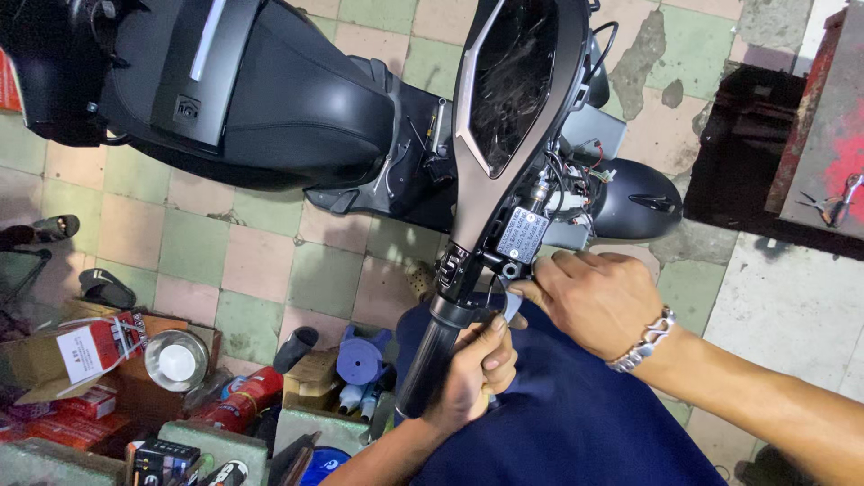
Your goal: The person works on the handlebar assembly of a scooter, using a wrench to tighten bolts on the brake lever and throttle housing. They then pick up a black plastic front fairing and align it with the handlebars, preparing to install it.
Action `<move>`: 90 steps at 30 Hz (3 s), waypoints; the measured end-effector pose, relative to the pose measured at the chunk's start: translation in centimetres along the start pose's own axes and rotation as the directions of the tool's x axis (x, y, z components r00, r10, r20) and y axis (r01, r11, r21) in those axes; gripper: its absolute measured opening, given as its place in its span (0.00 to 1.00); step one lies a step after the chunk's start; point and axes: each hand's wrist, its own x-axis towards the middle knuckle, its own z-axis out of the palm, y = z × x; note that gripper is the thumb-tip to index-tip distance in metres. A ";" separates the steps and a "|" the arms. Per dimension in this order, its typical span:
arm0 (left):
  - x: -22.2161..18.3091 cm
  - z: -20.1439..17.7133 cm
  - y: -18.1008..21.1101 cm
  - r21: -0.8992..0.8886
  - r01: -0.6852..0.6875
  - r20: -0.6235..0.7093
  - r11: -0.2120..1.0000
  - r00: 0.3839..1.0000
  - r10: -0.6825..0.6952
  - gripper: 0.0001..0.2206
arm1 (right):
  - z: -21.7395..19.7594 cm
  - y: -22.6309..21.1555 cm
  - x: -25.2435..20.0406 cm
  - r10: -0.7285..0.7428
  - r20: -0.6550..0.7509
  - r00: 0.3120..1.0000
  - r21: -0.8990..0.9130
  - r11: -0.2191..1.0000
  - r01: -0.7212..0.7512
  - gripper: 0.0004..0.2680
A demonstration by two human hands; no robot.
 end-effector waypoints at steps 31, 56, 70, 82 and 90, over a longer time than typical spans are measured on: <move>0.0 0.4 0.4 0.005 -0.013 0.005 1.000 1.000 0.012 0.11 | -0.7 0.5 -0.2 -0.223 0.023 0.975 -0.046 0.974 0.224 0.05; 0.4 -0.5 -0.2 -0.057 0.002 0.055 0.998 0.998 0.001 0.12 | -0.7 0.2 0.0 -0.216 0.117 0.969 -0.136 0.964 0.231 0.05; 0.2 -0.3 -0.1 -0.028 -0.027 0.067 0.999 0.997 0.029 0.12 | -0.7 0.4 0.5 -0.184 0.109 0.977 -0.112 0.974 0.196 0.10; 0.3 -1.0 -0.4 -0.060 -0.009 0.045 0.998 0.999 0.012 0.12 | 0.7 0.1 0.0 -0.176 0.169 0.970 -0.132 0.971 0.200 0.06; 0.3 -0.7 0.0 -0.049 -0.012 0.047 0.999 0.999 0.014 0.12 | 0.6 -0.6 -0.3 -0.107 0.041 0.993 -0.133 0.985 0.112 0.09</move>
